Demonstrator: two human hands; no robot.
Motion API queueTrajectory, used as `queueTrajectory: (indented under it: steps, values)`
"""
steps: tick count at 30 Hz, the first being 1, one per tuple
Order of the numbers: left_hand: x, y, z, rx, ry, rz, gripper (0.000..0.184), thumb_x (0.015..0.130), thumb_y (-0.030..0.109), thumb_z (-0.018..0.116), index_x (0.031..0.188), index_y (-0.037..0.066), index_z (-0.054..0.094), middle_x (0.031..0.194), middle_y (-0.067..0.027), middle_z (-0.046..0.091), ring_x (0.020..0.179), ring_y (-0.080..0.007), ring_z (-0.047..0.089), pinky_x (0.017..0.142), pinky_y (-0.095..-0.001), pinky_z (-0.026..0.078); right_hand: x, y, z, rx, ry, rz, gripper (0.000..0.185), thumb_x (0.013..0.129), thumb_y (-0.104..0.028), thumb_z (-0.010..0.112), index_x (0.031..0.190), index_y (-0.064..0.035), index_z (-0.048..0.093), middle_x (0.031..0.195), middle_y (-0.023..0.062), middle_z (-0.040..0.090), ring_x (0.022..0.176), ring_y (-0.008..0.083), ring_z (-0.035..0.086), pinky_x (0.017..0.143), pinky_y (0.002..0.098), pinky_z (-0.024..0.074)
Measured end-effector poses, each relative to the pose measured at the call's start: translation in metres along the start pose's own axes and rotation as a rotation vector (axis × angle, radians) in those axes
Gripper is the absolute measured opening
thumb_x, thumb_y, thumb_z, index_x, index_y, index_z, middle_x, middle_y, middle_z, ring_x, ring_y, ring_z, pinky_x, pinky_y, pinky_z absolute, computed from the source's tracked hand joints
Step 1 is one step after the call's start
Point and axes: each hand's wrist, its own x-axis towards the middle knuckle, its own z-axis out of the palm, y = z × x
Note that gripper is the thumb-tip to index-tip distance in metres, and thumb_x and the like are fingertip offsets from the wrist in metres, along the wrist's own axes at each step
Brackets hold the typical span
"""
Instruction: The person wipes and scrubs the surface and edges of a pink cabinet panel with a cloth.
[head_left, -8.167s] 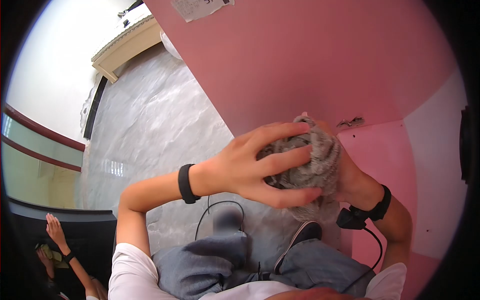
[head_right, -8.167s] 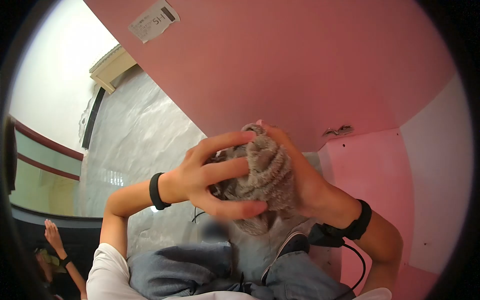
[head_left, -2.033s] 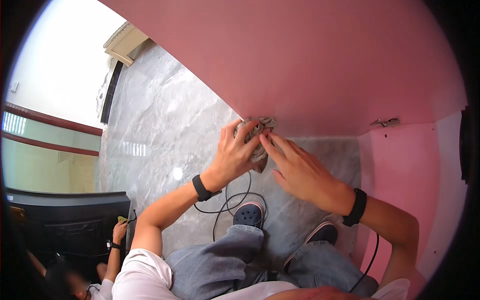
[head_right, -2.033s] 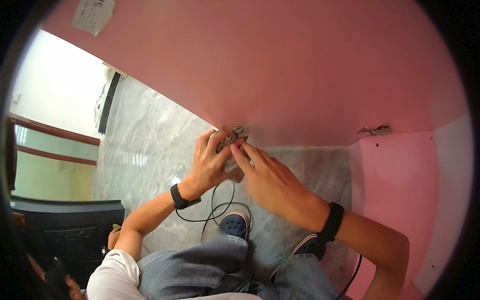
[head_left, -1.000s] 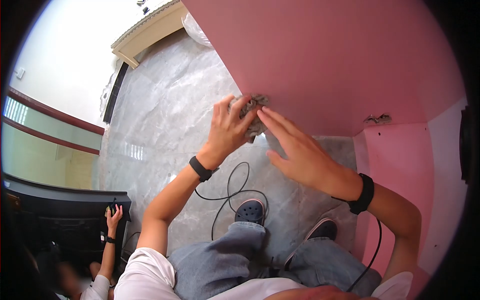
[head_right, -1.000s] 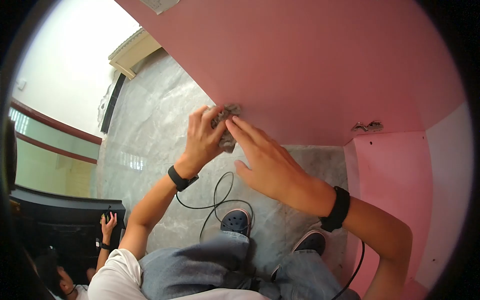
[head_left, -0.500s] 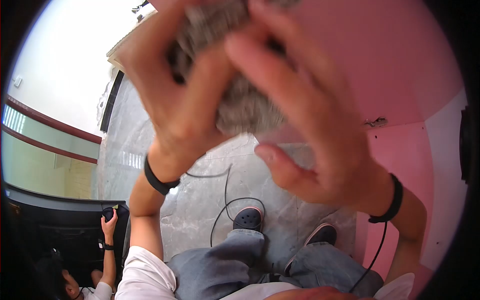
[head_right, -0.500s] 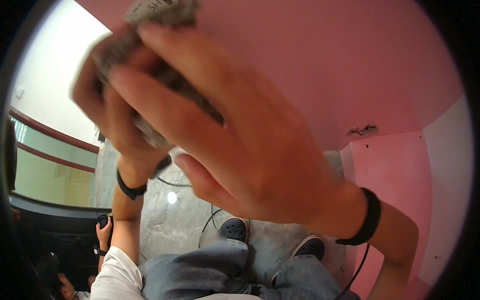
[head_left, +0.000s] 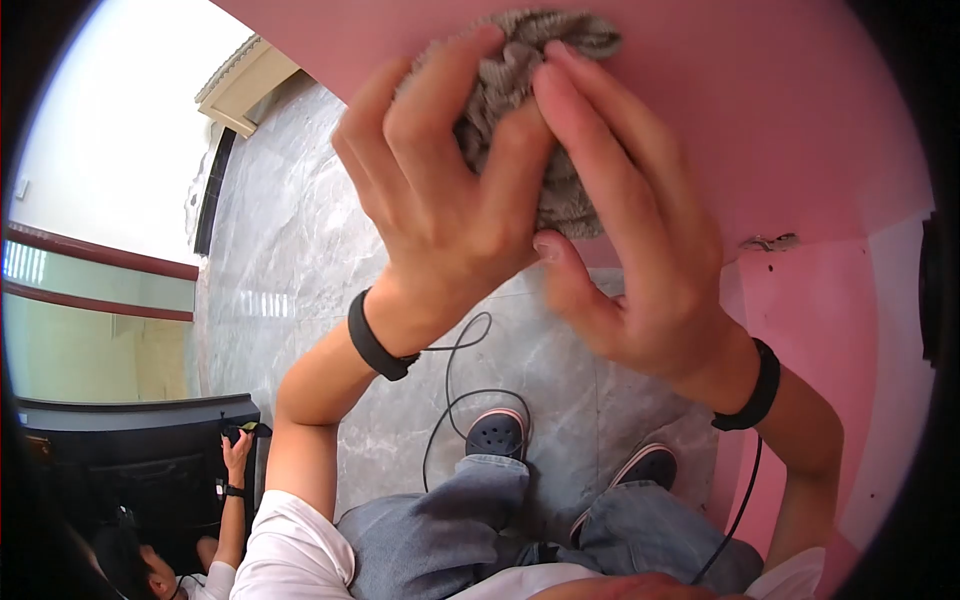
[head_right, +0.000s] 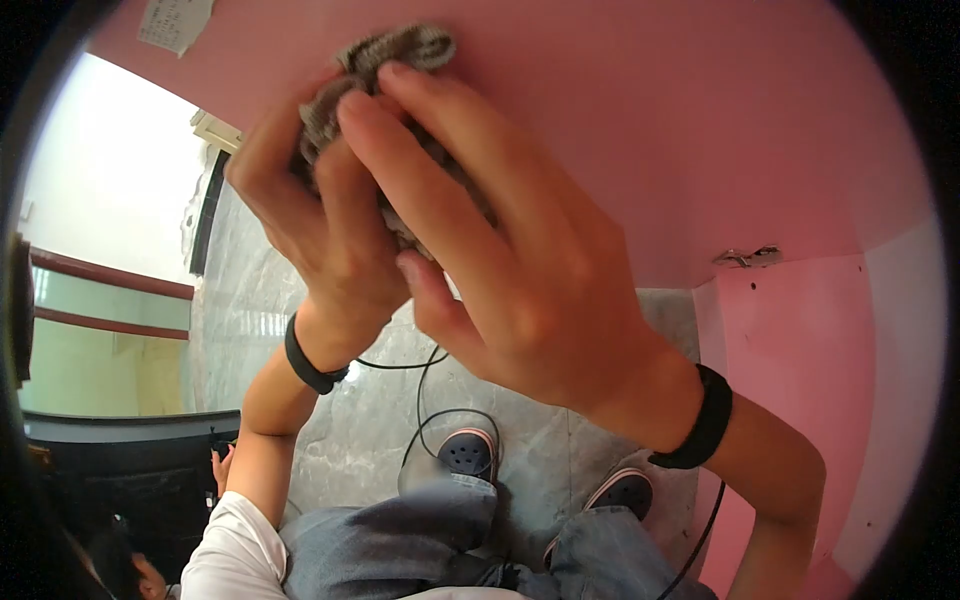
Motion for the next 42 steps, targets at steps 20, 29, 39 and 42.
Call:
queueTrajectory:
  steps: [20,29,39,42]
  values:
    - [-0.106,0.032,0.009,-0.251,-0.286,-0.199,0.036,0.074,0.024,0.079,0.107,0.015,0.069,0.141,-0.0110,0.050,0.120,-0.0393,0.048,0.091,-0.0520,0.043,-0.052,0.001,0.009,-0.056,-0.357,0.289,0.060,0.087,-0.001,0.068,0.145,-0.0010,0.054,0.143,0.0194,0.055,0.127,0.0348,0.060,0.105,0.0438,0.0537]
    - [-0.067,0.030,-0.044,-0.740,-0.732,-0.269,0.068,0.064,0.024,0.082,0.126,0.006,0.061,0.136,-0.0159,0.051,0.123,-0.0396,0.048,0.101,-0.0542,0.044,-0.064,-0.048,-0.003,0.048,-0.392,0.552,0.073,0.088,-0.015,0.074,0.151,0.0039,0.042,0.146,0.0242,0.046,0.132,0.0408,0.049,0.110,0.0467,0.0452]
    - [0.070,0.001,-0.062,-0.540,-0.008,-0.216,0.038,0.073,0.022,0.081,0.109,0.011,0.074,0.132,-0.0141,0.058,0.119,-0.0330,0.053,0.098,-0.0432,0.042,0.054,-0.055,-0.046,-0.127,0.055,-0.188,0.066,0.087,-0.024,0.071,0.144,0.0034,0.052,0.147,0.0229,0.050,0.130,0.0373,0.052,0.110,0.0452,0.0424]
    - [0.096,-0.009,-0.055,-0.336,-0.108,-0.139,0.047,0.080,0.033,0.076,0.119,0.008,0.067,0.129,-0.0163,0.054,0.116,-0.0340,0.055,0.092,-0.0437,0.046,0.083,-0.035,-0.061,-0.190,0.014,-0.335,0.065,0.090,-0.029,0.066,0.142,0.0067,0.051,0.143,0.0236,0.055,0.129,0.0380,0.054,0.110,0.0457,0.0422]
